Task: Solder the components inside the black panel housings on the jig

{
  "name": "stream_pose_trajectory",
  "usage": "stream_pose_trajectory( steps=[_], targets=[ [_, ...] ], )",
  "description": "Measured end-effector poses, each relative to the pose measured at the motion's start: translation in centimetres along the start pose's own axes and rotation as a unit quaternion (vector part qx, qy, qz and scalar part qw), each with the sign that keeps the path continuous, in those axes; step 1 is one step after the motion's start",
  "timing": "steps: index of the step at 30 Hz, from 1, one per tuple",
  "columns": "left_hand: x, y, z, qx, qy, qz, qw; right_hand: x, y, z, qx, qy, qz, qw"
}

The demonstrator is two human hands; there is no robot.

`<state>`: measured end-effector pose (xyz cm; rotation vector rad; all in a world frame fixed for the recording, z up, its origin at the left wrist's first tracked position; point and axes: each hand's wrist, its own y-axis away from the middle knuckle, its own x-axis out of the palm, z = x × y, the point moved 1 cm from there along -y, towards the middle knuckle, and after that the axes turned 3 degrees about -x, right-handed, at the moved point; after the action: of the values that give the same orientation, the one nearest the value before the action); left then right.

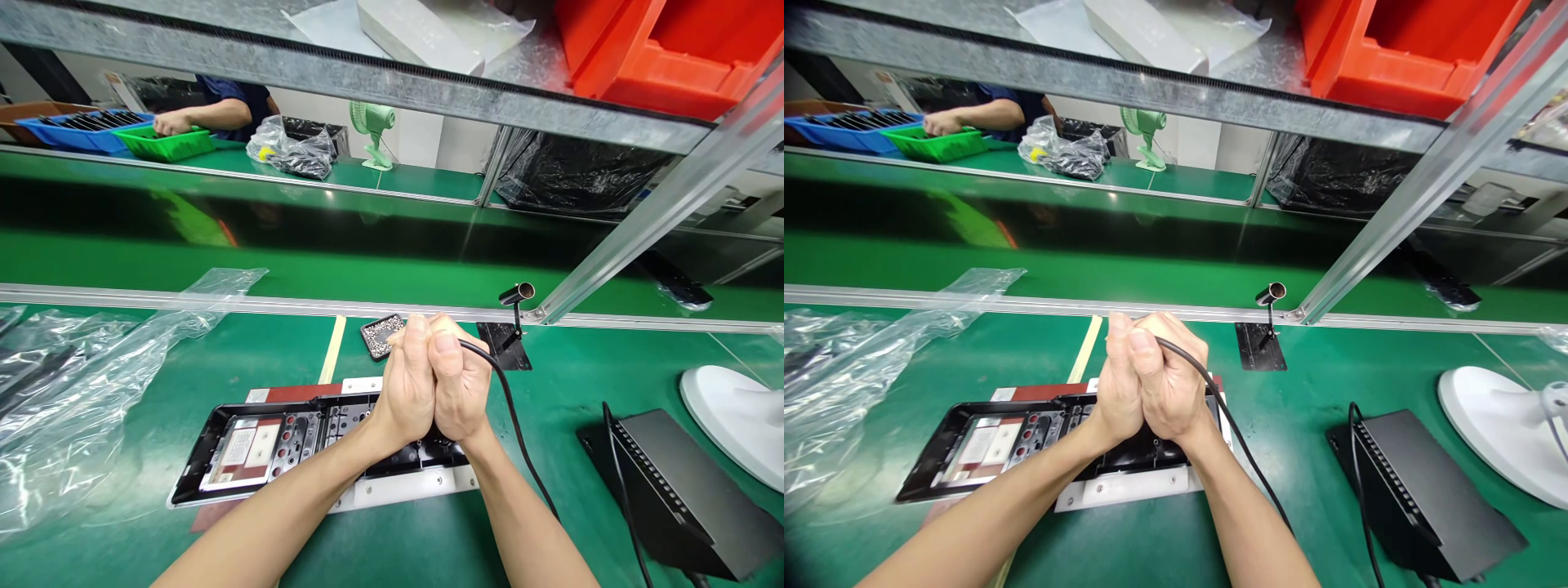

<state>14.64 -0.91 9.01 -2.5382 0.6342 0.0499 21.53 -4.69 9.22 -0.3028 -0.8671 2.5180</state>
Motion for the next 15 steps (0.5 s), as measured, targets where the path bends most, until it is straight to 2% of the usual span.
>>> stream_pose_trajectory(
  steps=[4, 9, 15],
  targets=[
    [-0.11, -0.05, -0.09, 0.001, 0.086, 0.04, 0.995, -0.01, 0.06, -0.09, 0.002, -0.003, 0.001, 1.0],
    [-0.16, 0.07, 0.16, -0.006, 0.091, 0.05, 0.995, -0.03, 0.09, -0.12, -0.006, -0.001, 0.005, 1.0],
    [-0.18, 0.22, 0.55, 0.015, 0.084, 0.036, 0.996, -0.07, 0.01, 0.04, -0.008, 0.004, 0.007, 1.0]
  ],
)
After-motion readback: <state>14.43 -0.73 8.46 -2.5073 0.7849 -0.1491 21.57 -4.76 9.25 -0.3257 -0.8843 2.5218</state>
